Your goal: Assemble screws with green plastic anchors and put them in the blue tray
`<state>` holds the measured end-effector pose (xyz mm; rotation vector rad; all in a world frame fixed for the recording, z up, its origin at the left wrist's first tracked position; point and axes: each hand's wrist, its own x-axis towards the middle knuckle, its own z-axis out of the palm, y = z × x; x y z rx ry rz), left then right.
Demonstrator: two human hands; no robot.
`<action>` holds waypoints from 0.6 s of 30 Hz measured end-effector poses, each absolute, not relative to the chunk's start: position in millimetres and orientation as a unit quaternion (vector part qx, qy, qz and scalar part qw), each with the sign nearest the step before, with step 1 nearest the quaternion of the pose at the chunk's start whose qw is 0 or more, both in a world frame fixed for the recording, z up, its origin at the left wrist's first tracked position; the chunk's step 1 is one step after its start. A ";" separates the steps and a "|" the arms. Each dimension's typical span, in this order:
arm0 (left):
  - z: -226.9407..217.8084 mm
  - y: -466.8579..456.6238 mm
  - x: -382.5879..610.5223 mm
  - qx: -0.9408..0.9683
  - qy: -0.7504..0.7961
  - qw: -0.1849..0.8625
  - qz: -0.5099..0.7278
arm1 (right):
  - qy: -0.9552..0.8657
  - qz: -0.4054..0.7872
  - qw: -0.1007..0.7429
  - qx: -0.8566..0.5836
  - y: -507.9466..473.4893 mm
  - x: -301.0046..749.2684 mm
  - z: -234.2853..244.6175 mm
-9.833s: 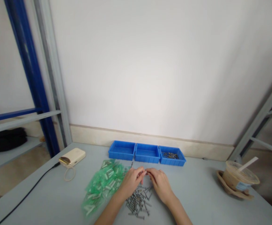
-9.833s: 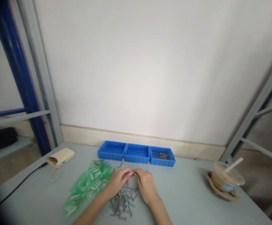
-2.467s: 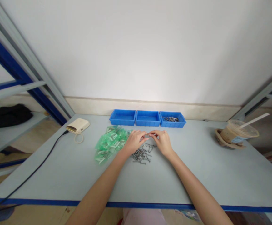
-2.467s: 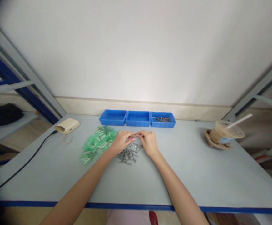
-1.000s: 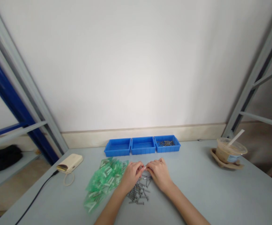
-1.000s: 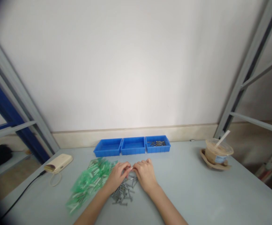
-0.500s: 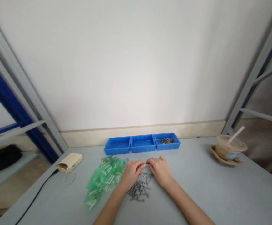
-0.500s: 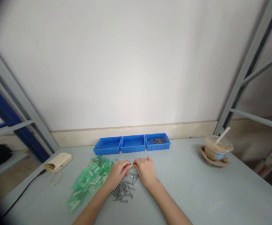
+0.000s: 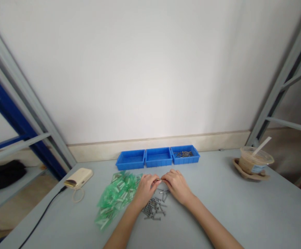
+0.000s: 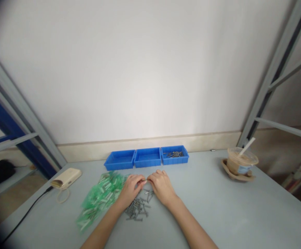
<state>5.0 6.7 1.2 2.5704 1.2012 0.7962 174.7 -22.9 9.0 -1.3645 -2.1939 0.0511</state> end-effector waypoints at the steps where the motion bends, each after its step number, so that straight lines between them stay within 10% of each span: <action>1: 0.7 6.7 4.9 0.873 0.402 0.090 0.261 | -0.818 0.018 0.274 -0.506 -23.5 174.2 9.7; 18: -3.7 10.0 5.6 0.876 0.404 0.080 0.252 | -0.807 0.022 0.230 -0.544 -25.5 168.7 10.8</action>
